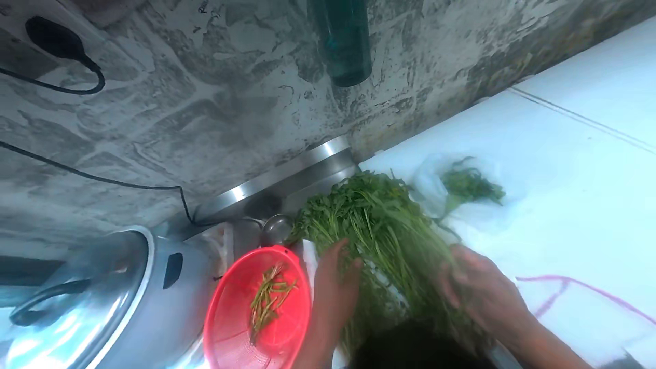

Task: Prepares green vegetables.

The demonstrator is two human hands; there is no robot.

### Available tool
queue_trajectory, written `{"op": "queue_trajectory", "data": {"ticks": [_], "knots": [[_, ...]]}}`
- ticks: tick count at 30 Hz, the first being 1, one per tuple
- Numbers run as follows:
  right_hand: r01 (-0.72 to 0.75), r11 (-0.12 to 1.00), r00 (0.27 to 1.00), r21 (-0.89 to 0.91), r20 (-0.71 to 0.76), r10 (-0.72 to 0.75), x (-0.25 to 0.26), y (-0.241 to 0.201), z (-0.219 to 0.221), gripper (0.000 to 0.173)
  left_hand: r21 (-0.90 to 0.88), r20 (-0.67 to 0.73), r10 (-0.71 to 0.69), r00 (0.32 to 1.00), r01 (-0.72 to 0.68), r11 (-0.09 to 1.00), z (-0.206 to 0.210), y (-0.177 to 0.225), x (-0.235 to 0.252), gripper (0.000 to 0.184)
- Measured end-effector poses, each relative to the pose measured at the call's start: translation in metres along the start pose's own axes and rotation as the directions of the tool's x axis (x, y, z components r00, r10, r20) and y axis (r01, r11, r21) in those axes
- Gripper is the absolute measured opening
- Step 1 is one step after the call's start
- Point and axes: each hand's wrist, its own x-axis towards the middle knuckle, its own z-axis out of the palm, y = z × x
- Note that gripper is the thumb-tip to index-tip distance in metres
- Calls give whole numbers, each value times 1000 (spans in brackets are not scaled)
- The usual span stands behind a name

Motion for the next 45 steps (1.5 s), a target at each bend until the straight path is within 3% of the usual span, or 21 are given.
{"op": "queue_trajectory", "data": {"ticks": [4, 7, 11, 13, 15, 16, 18, 21, 25, 28, 32, 34, 36, 38, 39, 40, 41, 42, 43, 45], "knots": [[2, 1000, 981, 20, 193, -6, -1, -2, 7, 19, -222, 93, 260, 961, -234, 947, 1, 23, 4, 54], [-44, 997, 972, -64, 230, 57, 2, 2, 11, 20, -458, 145, 406, 902, -303, 836, 6, 36, 2, 55], [-148, 977, 985, -155, 67, 160, -7, 8, 18, 24, -512, 204, 412, 888, -262, 818, 0, 43, -3, 54], [-168, 964, 986, -207, -26, 166, -8, 11, 19, 22, -485, 166, 358, 919, -241, 841, -5, 40, -5, 51], [-144, 957, 989, -253, -22, 143, -6, 13, 16, 23, -393, -41, 273, 961, -267, 880, -12, 37, -8, 38], [-125, 956, 992, -265, -2, 129, -5, 14, 14, 23, -302, -170, 257, 951, -298, 906, -17, 37, -9, 30], [-111, 955, 992, -275, 22, 121, -4, 13, 13, 24, 1, -337, 373, 864, -396, 918, -31, 34, -8, 24], [-131, 940, 987, -315, 45, 152, -1, 11, 15, 23, 418, -254, 630, 734, -504, 756, -50, 37, -4, 16], [-97, 914, 980, -393, 124, 157, 3, 12, 19, 25, 611, -110, 703, 703, -510, 605, -55, 39, 4, 14], [-49, 893, 966, -448, 207, 157, 5, 12, 21, 27, 633, -17, 694, 720, -530, 565, -59, 36, 5, 15], [-32, 850, 945, -526, 261, 197, 4, 10, 17, 30, 616, 233, 608, 759, -599, 512, -66, 33, 5, 21], [-38, 824, 934, -565, 273, 229, 5, 10, 15, 30, 596, 346, 532, 773, -619, 512, -67, 26, 4, 20], [-70, 787, 927, -614, 252, 278, 6, 9, 15, 31, 583, 373, 454, 809, -585, 564, -62, 17, -1, 26], [-111, 742, 923, -662, 209, 324, 8, 9, 17, 33, 519, 220, 348, 911, -411, 749, -50, 10, -8, 32], [-124, 730, 924, -672, 190, 332, 9, 10, 19, 33, 432, 80, 237, 968, -248, 867, -44, 6, -10, 32], [-135, 724, 925, -677, 176, 337, 9, 11, 21, 33, 284, -63, 76, 995, -56, 957, -41, 3, -8, 31], [-153, 718, 924, -679, 159, 347, 10, 12, 24, 33, 97, -187, -71, 980, 90, 991, -41, -3, -3, 28], [-176, 713, 923, -679, 139, 360, 10, 12, 26, 32, -47, -278, -143, 950, 135, 990, -42, -11, 1, 25], [-209, 710, 917, -672, 117, 381, 10, 11, 26, 31, -97, -329, -126, 936, 99, 990, -43, -15, 2, 24], [-300, 723, 900, -623, 66, 430, 12, 9, 24, 30, -9, -290, 109, 951, -117, 993, -41, -13, -6, 27]]}}
